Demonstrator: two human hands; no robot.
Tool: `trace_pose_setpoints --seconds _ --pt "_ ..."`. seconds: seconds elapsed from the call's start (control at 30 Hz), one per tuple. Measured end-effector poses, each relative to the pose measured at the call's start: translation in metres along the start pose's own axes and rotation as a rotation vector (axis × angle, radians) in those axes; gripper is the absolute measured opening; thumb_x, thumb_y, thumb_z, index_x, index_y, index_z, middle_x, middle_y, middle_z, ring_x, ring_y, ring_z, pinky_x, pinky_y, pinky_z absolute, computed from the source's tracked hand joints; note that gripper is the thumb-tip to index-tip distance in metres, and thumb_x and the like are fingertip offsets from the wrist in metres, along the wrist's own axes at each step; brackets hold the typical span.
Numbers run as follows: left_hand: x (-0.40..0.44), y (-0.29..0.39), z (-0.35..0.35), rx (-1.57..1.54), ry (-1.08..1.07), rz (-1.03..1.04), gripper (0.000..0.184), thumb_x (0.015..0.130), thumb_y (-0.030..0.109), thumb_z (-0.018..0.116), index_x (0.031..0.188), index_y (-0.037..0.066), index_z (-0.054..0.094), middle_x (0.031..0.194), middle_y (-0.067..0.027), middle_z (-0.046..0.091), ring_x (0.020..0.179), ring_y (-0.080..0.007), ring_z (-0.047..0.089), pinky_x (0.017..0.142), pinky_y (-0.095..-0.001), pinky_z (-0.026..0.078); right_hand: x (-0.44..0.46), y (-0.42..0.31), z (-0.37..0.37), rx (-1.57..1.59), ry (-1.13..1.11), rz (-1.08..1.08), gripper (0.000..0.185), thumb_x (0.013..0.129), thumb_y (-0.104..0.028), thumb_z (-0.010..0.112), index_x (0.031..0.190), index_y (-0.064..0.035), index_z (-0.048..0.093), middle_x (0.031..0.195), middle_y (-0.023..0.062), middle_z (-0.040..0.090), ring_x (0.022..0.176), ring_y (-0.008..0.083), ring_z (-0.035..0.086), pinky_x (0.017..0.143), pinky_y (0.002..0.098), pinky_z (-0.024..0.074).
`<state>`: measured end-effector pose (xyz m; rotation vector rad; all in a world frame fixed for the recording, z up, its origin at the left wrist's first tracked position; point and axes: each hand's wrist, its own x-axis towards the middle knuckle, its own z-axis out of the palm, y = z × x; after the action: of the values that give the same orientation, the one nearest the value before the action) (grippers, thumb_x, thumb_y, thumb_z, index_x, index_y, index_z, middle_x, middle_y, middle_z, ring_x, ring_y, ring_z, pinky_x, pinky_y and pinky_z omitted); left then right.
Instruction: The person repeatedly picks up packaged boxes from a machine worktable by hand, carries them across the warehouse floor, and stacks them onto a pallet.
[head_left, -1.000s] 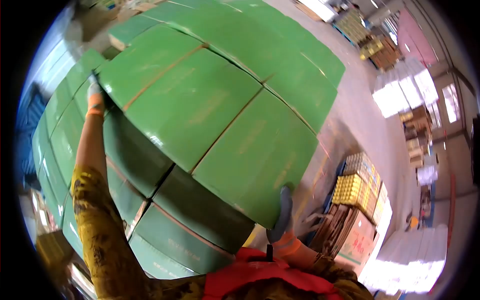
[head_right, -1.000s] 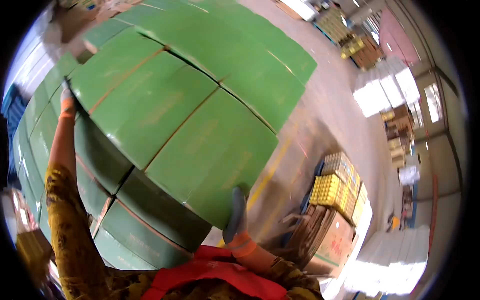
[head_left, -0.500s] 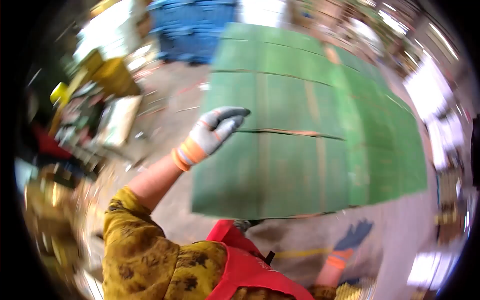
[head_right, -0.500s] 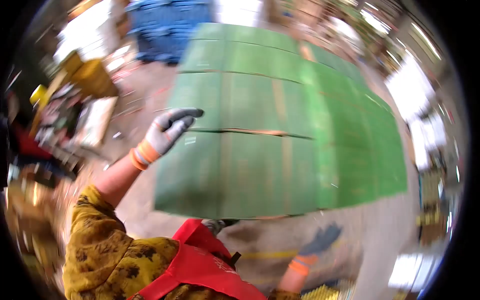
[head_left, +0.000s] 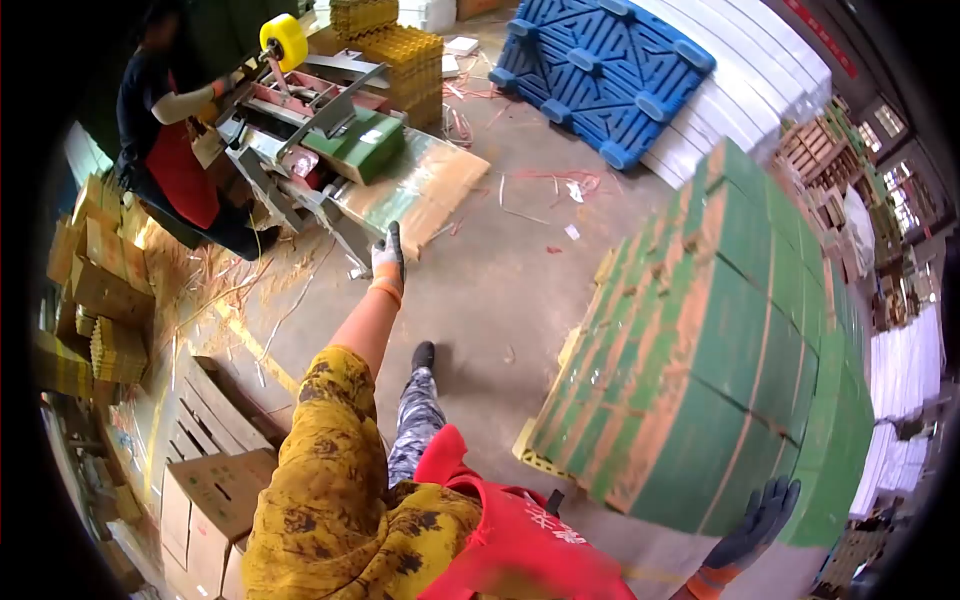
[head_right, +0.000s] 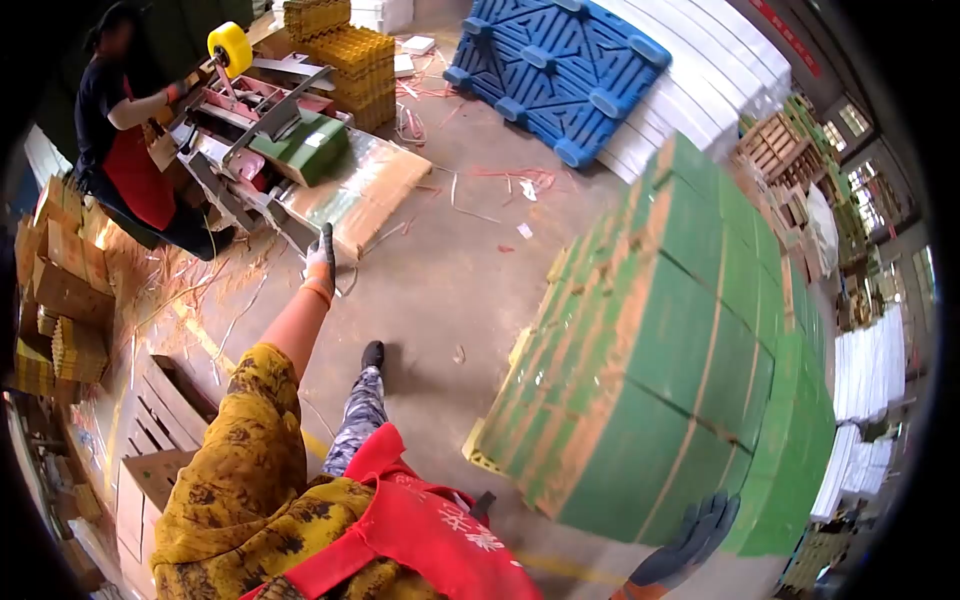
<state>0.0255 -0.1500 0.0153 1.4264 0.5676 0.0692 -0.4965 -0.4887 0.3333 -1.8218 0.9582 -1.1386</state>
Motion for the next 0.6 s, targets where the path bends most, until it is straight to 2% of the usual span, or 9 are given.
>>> trace_pose_setpoints --seconds 0.03,0.1,0.17,0.2,0.3,0.37,0.43,0.53,0.6 --pt "0.022 0.018 0.003 -0.070 0.008 0.032 0.075 0.082 0.055 0.063 0.117 -0.011 0.051 0.109 -0.0175 0.060 0.096 -0.0252 0.056 0.086 -0.0324 0.043 0.010 -0.007 0.037 -0.036 -0.062 -0.053 0.042 0.095 -0.018 0.044 0.135 -0.0035 0.043 0.142 0.0144 0.039 0.128 0.0270 0.043 0.100 0.0405 0.0406" --pt "0.164 -0.033 -0.002 0.012 -0.007 -0.001 0.083 0.081 0.056 0.063 0.127 -0.011 0.044 0.119 -0.0203 0.057 0.105 -0.0294 0.055 0.091 -0.0341 0.042 0.023 -0.017 0.121 -0.155 -0.268 -0.260 0.039 0.095 -0.014 0.045 0.132 -0.0016 0.047 0.139 0.0143 0.042 0.124 0.0264 0.046 0.099 0.0386 0.0416" --pt "0.176 0.017 0.005 -0.064 0.025 -0.101 0.069 0.087 0.057 0.054 0.124 -0.001 0.052 0.113 -0.0177 0.059 0.094 -0.0258 0.055 0.083 -0.0373 0.045 0.037 -0.015 0.219 -0.297 -0.558 -0.460 0.038 0.094 -0.012 0.046 0.129 0.0011 0.048 0.135 0.0137 0.046 0.121 0.0243 0.048 0.099 0.0365 0.0403" --pt "0.226 -0.015 0.018 0.129 0.325 0.110 0.095 0.078 0.061 0.064 0.136 -0.008 0.036 0.136 -0.0240 0.045 0.124 -0.0354 0.044 0.102 -0.0353 0.035 0.043 -0.021 0.270 -0.347 -0.694 -0.509 0.037 0.093 -0.010 0.047 0.128 0.0021 0.049 0.133 0.0133 0.047 0.120 0.0232 0.049 0.100 0.0352 0.0398" --pt "0.233 0.060 0.030 0.301 0.420 -0.033 0.110 0.072 0.073 0.059 0.141 -0.007 0.028 0.145 -0.0240 0.032 0.136 -0.0329 0.030 0.112 -0.0353 0.024 0.030 -0.042 0.439 0.024 -0.963 0.189 0.037 0.090 -0.001 0.050 0.128 0.0015 0.049 0.131 0.0107 0.049 0.119 0.0190 0.048 0.101 0.0317 0.0385" --pt "0.244 0.080 0.038 0.506 0.312 -0.276 0.123 0.068 0.085 0.045 0.144 -0.007 0.016 0.150 -0.0236 0.020 0.141 -0.0324 0.019 0.115 -0.0381 0.015 0.024 -0.041 0.535 0.155 -1.114 0.322 0.041 0.091 -0.001 0.051 0.131 0.0010 0.046 0.133 0.0093 0.047 0.120 0.0173 0.047 0.103 0.0300 0.0365" --pt "0.251 0.083 0.042 0.511 0.263 -0.407 0.124 0.068 0.085 0.045 0.145 -0.006 0.010 0.152 -0.0249 0.011 0.142 -0.0342 0.010 0.116 -0.0405 0.009 0.020 -0.016 0.632 0.216 -1.218 0.420 0.046 0.092 -0.006 0.054 0.136 0.0001 0.041 0.135 0.0096 0.045 0.124 0.0191 0.044 0.105 0.0302 0.0332" --pt "0.245 0.078 0.060 0.257 0.489 -0.187 0.121 0.067 0.072 0.064 0.146 -0.004 0.011 0.150 -0.0273 0.014 0.140 -0.0377 0.015 0.114 -0.0422 0.017 -0.002 0.010 0.772 0.227 -1.299 0.245 0.056 0.090 -0.015 0.060 0.138 0.0006 0.038 0.138 0.0140 0.043 0.128 0.0219 0.040 0.105 0.0321 0.0336" --pt "0.252 0.058 0.060 0.342 0.457 -0.189 0.116 0.069 0.071 0.063 0.146 -0.002 0.016 0.148 -0.0278 0.021 0.138 -0.0398 0.021 0.113 -0.0413 0.020 -0.011 0.017 0.858 0.056 -1.319 0.013 0.066 0.087 -0.021 0.064 0.141 0.0007 0.033 0.144 0.0179 0.036 0.133 0.0263 0.036 0.108 0.0345 0.0312"
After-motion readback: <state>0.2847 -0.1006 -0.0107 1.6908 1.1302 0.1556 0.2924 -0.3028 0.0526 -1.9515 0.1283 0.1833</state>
